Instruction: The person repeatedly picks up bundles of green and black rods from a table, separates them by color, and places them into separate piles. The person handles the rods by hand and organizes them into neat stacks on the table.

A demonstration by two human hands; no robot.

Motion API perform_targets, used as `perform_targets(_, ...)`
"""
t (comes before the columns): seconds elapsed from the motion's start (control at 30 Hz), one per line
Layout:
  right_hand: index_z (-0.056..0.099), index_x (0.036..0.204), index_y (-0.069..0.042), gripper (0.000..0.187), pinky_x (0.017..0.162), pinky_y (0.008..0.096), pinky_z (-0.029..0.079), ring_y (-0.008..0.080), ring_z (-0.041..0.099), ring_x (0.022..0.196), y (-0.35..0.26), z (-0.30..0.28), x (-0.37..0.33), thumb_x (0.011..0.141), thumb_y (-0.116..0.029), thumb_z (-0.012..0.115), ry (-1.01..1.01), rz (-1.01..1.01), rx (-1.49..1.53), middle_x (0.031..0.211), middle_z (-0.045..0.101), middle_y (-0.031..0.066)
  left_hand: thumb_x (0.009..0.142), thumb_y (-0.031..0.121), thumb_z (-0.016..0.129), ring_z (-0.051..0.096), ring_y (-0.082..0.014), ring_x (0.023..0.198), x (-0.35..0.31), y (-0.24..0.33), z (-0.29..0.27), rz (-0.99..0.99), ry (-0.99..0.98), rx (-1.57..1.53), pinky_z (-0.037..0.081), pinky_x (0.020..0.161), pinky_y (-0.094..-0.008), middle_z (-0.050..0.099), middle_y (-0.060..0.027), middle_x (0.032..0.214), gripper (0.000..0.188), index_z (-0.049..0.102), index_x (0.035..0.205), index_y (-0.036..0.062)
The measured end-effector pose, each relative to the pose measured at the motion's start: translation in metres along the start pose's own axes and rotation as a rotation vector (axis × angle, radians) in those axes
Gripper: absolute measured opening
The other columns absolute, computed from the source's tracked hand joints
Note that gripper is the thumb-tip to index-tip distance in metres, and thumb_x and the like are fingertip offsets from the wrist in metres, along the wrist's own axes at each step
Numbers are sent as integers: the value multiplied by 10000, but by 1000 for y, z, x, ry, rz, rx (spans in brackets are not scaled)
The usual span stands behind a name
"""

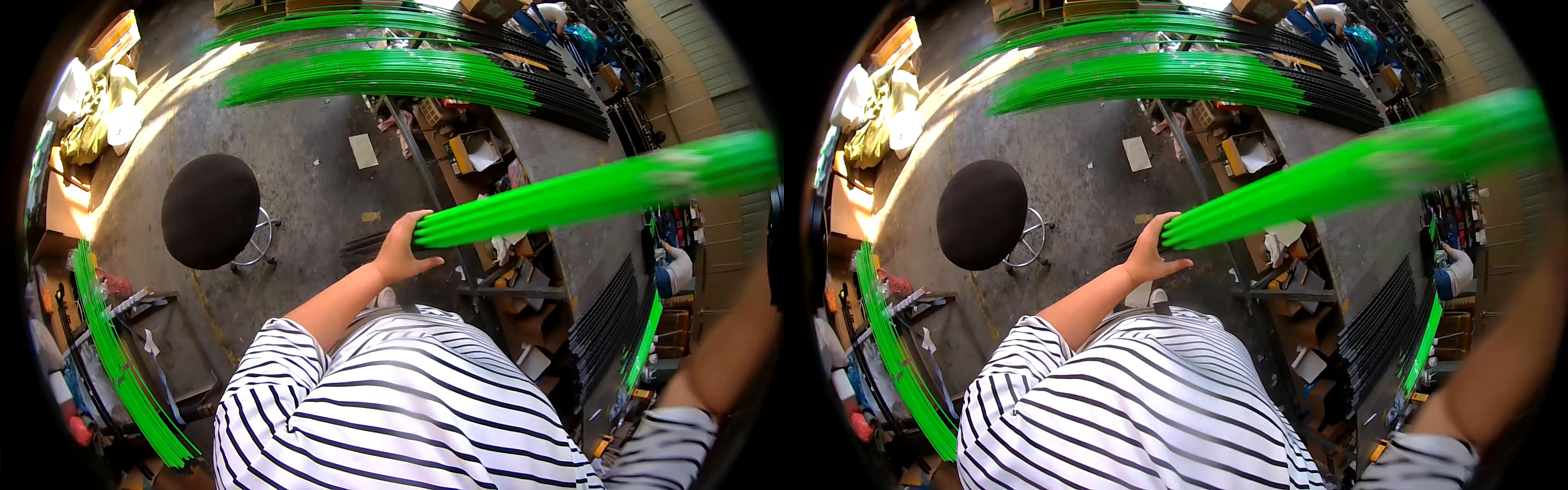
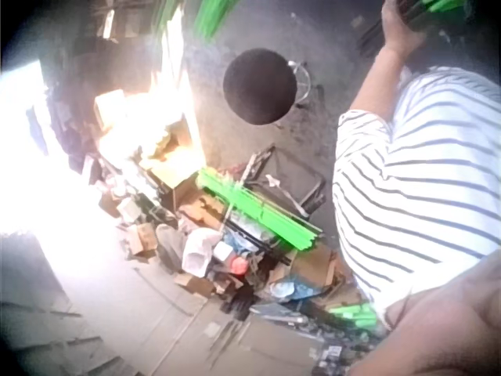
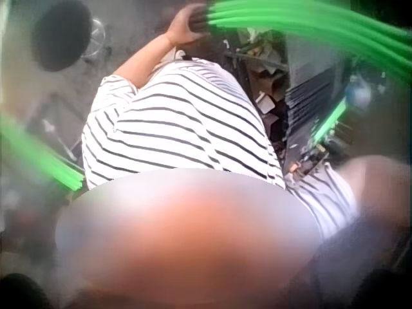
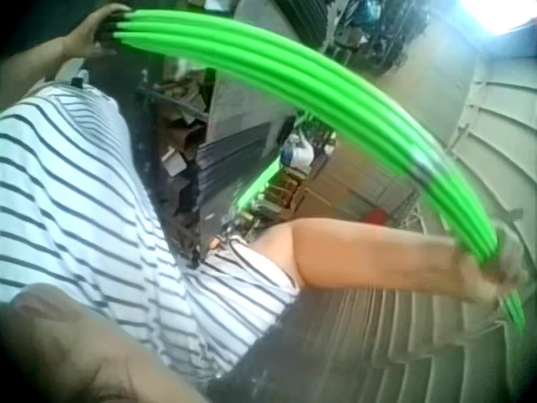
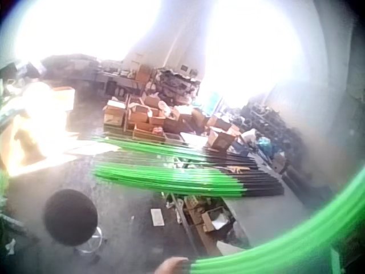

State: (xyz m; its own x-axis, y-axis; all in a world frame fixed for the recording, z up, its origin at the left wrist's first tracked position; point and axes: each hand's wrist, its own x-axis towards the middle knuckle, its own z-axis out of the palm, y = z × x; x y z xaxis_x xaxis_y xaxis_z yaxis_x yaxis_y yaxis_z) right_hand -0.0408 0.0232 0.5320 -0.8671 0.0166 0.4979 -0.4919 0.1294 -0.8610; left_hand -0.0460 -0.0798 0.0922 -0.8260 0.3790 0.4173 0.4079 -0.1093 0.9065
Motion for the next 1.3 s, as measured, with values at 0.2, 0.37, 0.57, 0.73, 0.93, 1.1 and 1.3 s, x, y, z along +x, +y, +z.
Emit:
perform_targets(0.2,313,562,-105,431,373,246,204,74,239,369,150,31,-90,958,-232,428,-59,104,223,453,267,-31,572,124,826,578,-253,972,-4,-50,-2,-74,72,4,463,848,-340,587,-128,1048,732,452,1198,67)
perform_targets(0.37,339,567,-94,411,427,257,274,91,321,426,182,19,-97,943,-206,460,-192,178,351,492,337,-9,616,101,809,609,-162,802,0,-55,-2,-149,-8,-17,487,755,-293,634,-89,904,519,553,1065,57)
perform_targets(0.57,547,859,-19,157,702,264,458,149,574,704,204,19,-99,888,-171,570,-128,92,40,759,589,71,646,88,747,593,-146,640,10,-55,-6,-195,-8,-12,482,639,-283,621,-96,715,285,596,879,24)
perform_targets(0.73,543,1008,16,239,722,265,480,163,620,769,153,18,-59,922,-205,520,-32,-221,-60,831,632,110,647,84,737,575,-153,629,14,-65,-7,-157,17,-3,471,631,-285,612,-101,713,258,601,858,22)
perform_targets(0.93,583,934,29,273,729,263,496,169,643,762,161,20,-59,969,-181,411,-170,-83,-279,829,653,112,653,91,735,555,-157,629,17,-65,-10,-167,35,1,463,634,-289,596,-99,713,250,597,852,27)
perform_targets(1.1,517,1179,15,494,875,356,456,244,587,1032,182,9,-70,809,-270,677,-458,-34,-707,1109,604,156,660,93,737,503,-146,610,19,-51,-21,-339,24,-61,452,618,-287,574,-87,695,243,582,835,31)
perform_targets(1.3,305,1348,7,658,971,383,389,297,479,1179,180,24,-63,848,-283,619,-181,-455,-515,1292,466,196,665,96,737,499,-137,620,14,-63,-24,-263,38,-28,451,622,-284,575,-84,701,241,582,839,32)
